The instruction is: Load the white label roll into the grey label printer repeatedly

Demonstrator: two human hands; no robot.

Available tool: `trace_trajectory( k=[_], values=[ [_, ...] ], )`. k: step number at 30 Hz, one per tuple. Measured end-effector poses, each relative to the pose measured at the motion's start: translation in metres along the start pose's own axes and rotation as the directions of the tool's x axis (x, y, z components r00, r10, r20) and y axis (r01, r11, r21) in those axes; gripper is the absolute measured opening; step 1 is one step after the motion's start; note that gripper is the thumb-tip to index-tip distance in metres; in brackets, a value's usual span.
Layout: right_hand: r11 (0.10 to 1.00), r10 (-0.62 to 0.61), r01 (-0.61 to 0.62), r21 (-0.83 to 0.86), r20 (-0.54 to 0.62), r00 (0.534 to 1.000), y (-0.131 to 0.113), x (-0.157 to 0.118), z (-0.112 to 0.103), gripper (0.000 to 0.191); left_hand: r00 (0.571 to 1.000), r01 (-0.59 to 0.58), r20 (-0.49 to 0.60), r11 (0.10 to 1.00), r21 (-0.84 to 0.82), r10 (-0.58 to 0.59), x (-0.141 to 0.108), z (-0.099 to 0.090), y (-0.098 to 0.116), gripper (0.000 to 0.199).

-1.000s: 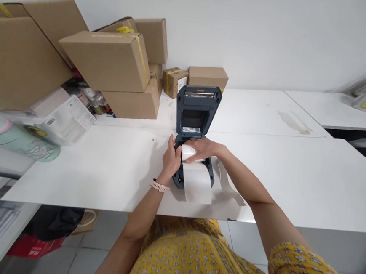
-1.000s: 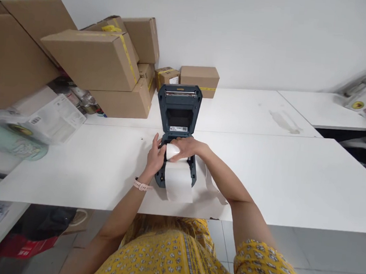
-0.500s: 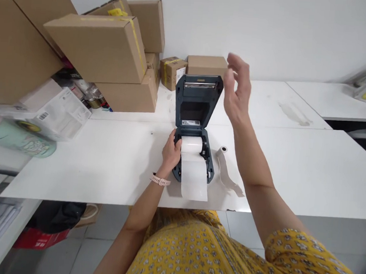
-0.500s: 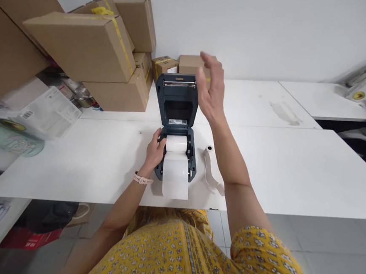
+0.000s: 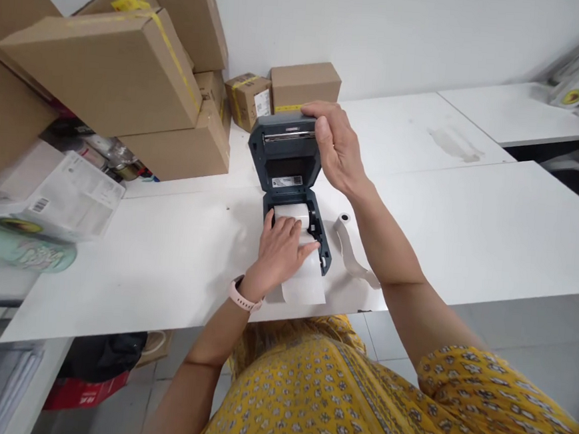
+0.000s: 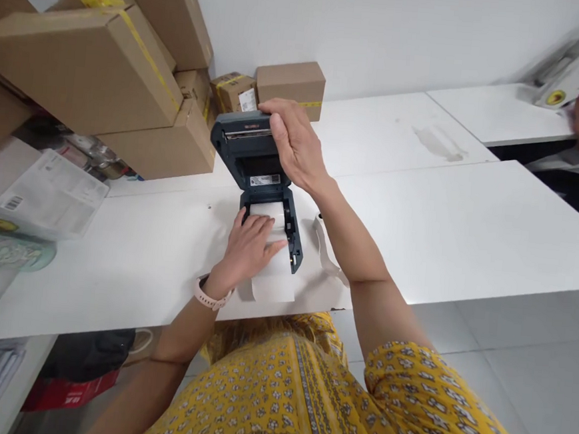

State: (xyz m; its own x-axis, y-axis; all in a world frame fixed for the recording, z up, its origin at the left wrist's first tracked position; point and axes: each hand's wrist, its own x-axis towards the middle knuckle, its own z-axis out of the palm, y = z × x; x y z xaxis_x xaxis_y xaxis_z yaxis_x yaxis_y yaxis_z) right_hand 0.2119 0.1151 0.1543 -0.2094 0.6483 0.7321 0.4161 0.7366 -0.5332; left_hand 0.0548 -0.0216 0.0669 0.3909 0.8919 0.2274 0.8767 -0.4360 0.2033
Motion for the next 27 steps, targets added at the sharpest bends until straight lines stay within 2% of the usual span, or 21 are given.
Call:
trace_trajectory(
  k=[3, 5, 11, 15, 18, 20, 22, 24, 26, 27],
  values=[
    [1.000, -0.003, 0.003, 0.010, 0.002, 1.000, -0.003, -0.004, -0.001, 0.061, 0.986, -0.082, 0.151, 0.996, 0.036, 0.075, -0.017, 0.004, 0.017, 0.077],
    [1.000, -0.011, 0.011, 0.025, -0.003, 1.000, -0.006, -0.010, -0.002, 0.059, 0.980, -0.081, 0.188, 0.996, 0.049, 0.070, -0.029, 0.011, 0.022, 0.087],
    [0.997, -0.073, 0.075, 0.034, -0.062, 0.995, -0.027, -0.050, -0.007, 0.044, 0.984, -0.132, 0.122, 0.991, 0.030, 0.127, -0.055, 0.029, 0.017, 0.094],
    [0.989, -0.142, 0.143, 0.036, -0.036, 0.989, -0.037, -0.087, -0.015, 0.040, 0.985, -0.159, 0.059, 0.986, -0.046, 0.162, -0.069, 0.031, 0.015, 0.094],
    [0.982, -0.188, 0.188, 0.004, -0.012, 0.982, -0.040, -0.121, -0.018, 0.043, 0.984, -0.175, 0.006, 0.974, -0.141, 0.178, -0.081, 0.024, 0.020, 0.084],
    [0.980, -0.194, 0.194, -0.039, 0.009, 0.981, -0.040, -0.147, -0.016, 0.047, 0.979, -0.205, -0.058, 0.942, -0.266, 0.197, -0.091, 0.015, 0.024, 0.066],
    [0.983, -0.163, 0.167, -0.080, 0.048, 0.985, -0.040, -0.175, -0.010, 0.050, 0.971, -0.239, -0.130, 0.863, -0.446, 0.202, -0.103, 0.007, 0.027, 0.041],
    [0.987, -0.104, 0.111, -0.114, 0.068, 0.992, -0.040, -0.200, 0.000, 0.052, 0.972, -0.230, -0.187, 0.762, -0.605, 0.145, -0.115, 0.001, 0.028, 0.021],
    [0.989, -0.055, 0.059, -0.136, 0.032, 0.998, -0.039, -0.220, 0.012, 0.052, 0.974, -0.140, -0.226, 0.716, -0.684, -0.026, -0.125, -0.001, 0.024, 0.023],
    [0.989, -0.047, 0.046, -0.139, -0.007, 0.999, -0.038, -0.227, 0.019, 0.051, 0.958, -0.062, -0.243, 0.712, -0.700, -0.155, -0.128, -0.001, 0.022, 0.029]
  ],
)
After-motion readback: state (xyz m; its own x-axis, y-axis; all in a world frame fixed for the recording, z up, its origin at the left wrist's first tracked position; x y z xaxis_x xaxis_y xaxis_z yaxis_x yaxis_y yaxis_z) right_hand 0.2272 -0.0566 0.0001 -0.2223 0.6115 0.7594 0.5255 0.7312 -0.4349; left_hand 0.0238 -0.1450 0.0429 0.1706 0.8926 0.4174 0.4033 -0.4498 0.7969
